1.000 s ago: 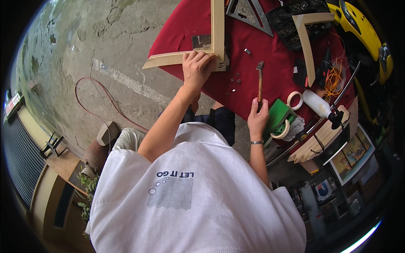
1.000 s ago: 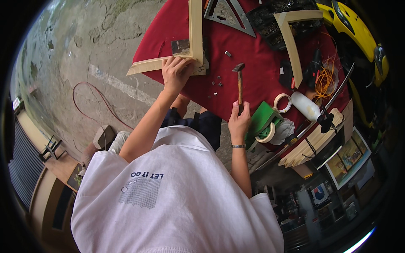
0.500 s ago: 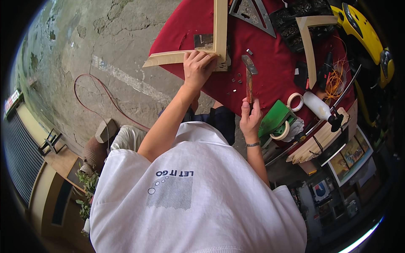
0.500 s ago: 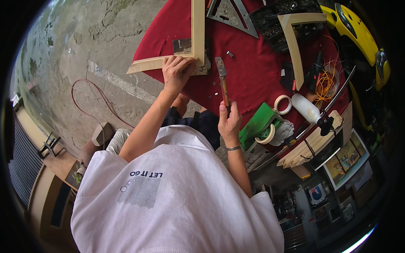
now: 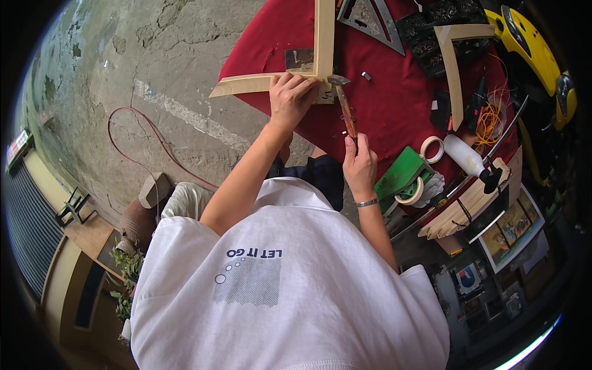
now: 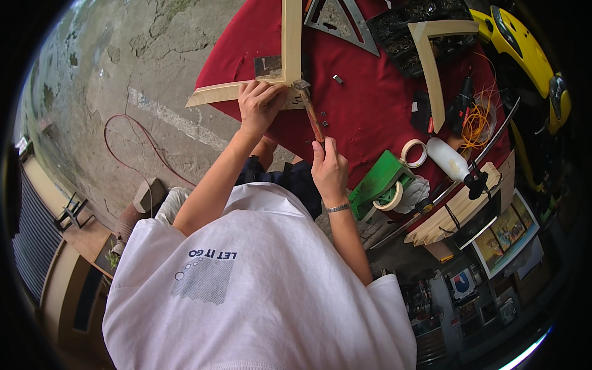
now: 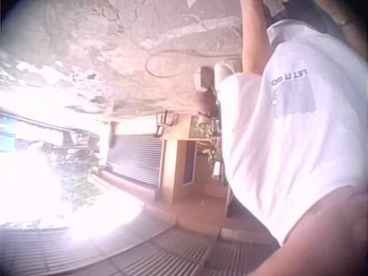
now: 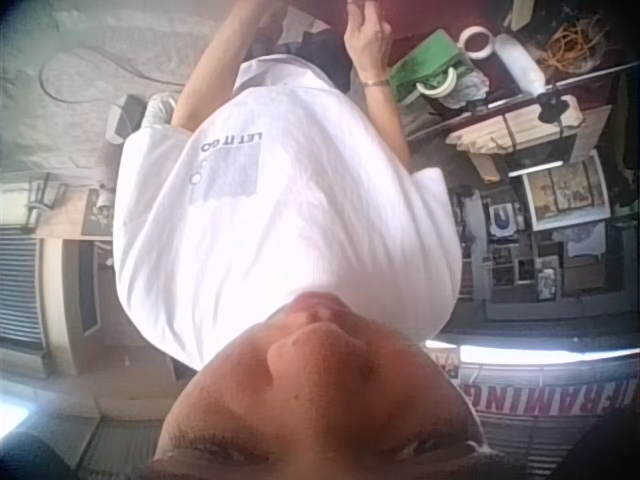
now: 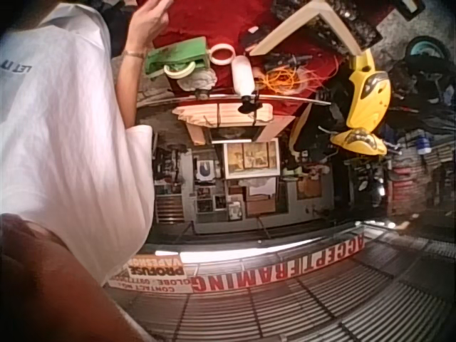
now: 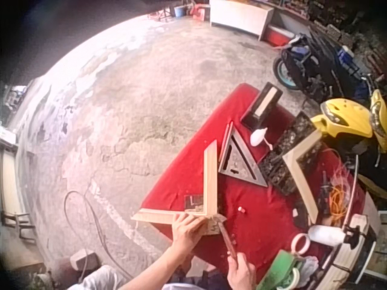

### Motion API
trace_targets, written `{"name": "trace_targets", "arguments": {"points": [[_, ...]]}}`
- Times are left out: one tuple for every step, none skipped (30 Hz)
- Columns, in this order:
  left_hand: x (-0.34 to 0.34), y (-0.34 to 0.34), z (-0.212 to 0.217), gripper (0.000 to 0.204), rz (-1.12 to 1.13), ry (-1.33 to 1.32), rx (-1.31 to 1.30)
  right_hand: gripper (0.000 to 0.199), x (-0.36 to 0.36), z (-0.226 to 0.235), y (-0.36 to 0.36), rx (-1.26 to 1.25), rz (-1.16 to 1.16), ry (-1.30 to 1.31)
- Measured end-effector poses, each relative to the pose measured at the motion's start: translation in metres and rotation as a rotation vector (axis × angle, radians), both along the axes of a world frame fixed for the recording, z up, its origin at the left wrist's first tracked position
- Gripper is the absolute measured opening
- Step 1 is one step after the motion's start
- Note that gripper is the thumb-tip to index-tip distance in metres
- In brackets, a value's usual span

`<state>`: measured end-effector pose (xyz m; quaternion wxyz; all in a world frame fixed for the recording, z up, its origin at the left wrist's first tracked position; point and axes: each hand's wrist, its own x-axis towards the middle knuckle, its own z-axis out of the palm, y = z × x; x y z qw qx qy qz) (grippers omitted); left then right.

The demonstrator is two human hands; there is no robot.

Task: The person applies glue to wooden frame pieces, joins them at corners, and secures the joints with small nails using a hammer. They repeat this process for multiple corners, checking alignment and hammering nails into place.

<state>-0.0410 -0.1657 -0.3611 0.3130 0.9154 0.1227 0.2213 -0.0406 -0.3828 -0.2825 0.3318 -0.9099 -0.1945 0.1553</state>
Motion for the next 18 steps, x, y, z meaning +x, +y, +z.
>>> {"name": "trace_targets", "arguments": {"points": [[0.0000, -0.0004, -0.0010, 0.019, 0.001, 0.000, -0.002, 0.023, 0.0012, -0.0005, 0.0029, 0.013, 0.008, -0.021], [0.0004, -0.0010, -0.0010, 0.019, 0.003, 0.001, -0.003, 0.023, 0.0014, -0.0012, 0.0053, 0.027, 0.016, -0.040], [0.0007, -0.0012, -0.0011, 0.019, 0.006, 0.003, -0.004, 0.023, 0.0007, -0.0020, 0.0070, 0.036, 0.016, -0.058], [0.0008, -0.0006, -0.0012, 0.019, 0.005, -0.005, -0.006, 0.023, -0.0001, -0.0029, 0.0085, 0.044, 0.016, -0.076], [0.0012, -0.0006, -0.0010, 0.018, 0.003, -0.013, -0.010, 0.023, -0.0008, -0.0030, 0.0091, 0.051, 0.015, -0.096], [0.0014, -0.0006, -0.0007, 0.018, 0.002, -0.022, -0.014, 0.023, -0.0020, -0.0036, 0.0092, 0.045, 0.008, -0.094], [0.0012, -0.0008, -0.0003, 0.018, 0.004, -0.021, -0.018, 0.023, -0.0040, -0.0044, 0.0087, 0.039, 0.002, -0.093], [0.0011, -0.0006, 0.0002, 0.018, 0.007, -0.020, -0.022, 0.023, -0.0052, -0.0055, 0.0084, 0.034, -0.004, -0.093], [0.0010, -0.0004, 0.0007, 0.018, 0.010, -0.019, -0.026, 0.023, -0.0059, -0.0064, 0.0073, 0.032, -0.011, -0.082], [0.0010, 0.0001, 0.0012, 0.018, 0.009, -0.013, -0.023, 0.023, -0.0060, -0.0072, 0.0057, 0.031, -0.018, -0.071], [0.0007, 0.0000, 0.0016, 0.018, 0.008, -0.007, -0.021, 0.023, -0.0063, -0.0074, 0.0044, 0.028, -0.025, -0.060], [0.0005, -0.0002, 0.0020, 0.018, 0.007, -0.001, -0.019, 0.023, -0.0061, -0.0071, 0.0043, 0.025, -0.027, -0.060], [0.0006, -0.0003, 0.0023, 0.018, 0.010, -0.002, -0.016, 0.023, -0.0057, -0.0067, 0.0044, 0.021, -0.028, -0.061], [0.0010, -0.0005, 0.0023, 0.018, 0.013, -0.004, -0.012, 0.023, -0.0053, -0.0066, 0.0044, 0.018, -0.030, -0.061], [0.0011, -0.0006, 0.0023, 0.017, 0.015, -0.006, -0.009, 0.023, -0.0049, -0.0070, 0.0038, 0.017, -0.023, -0.070], [0.0012, -0.0007, 0.0023, 0.017, 0.015, -0.010, -0.007, 0.023, -0.0044, -0.0078, 0.0030, 0.016, -0.016, -0.078], [0.0017, -0.0004, 0.0026, 0.017, 0.014, -0.014, -0.006, 0.023, -0.0042, -0.0084, 0.0025, 0.015, -0.010, -0.087], [0.0020, -0.0003, 0.0030, 0.017, 0.012, -0.018, -0.004, 0.023, -0.0043, -0.0085, 0.0028, 0.015, -0.006, -0.080]]}}
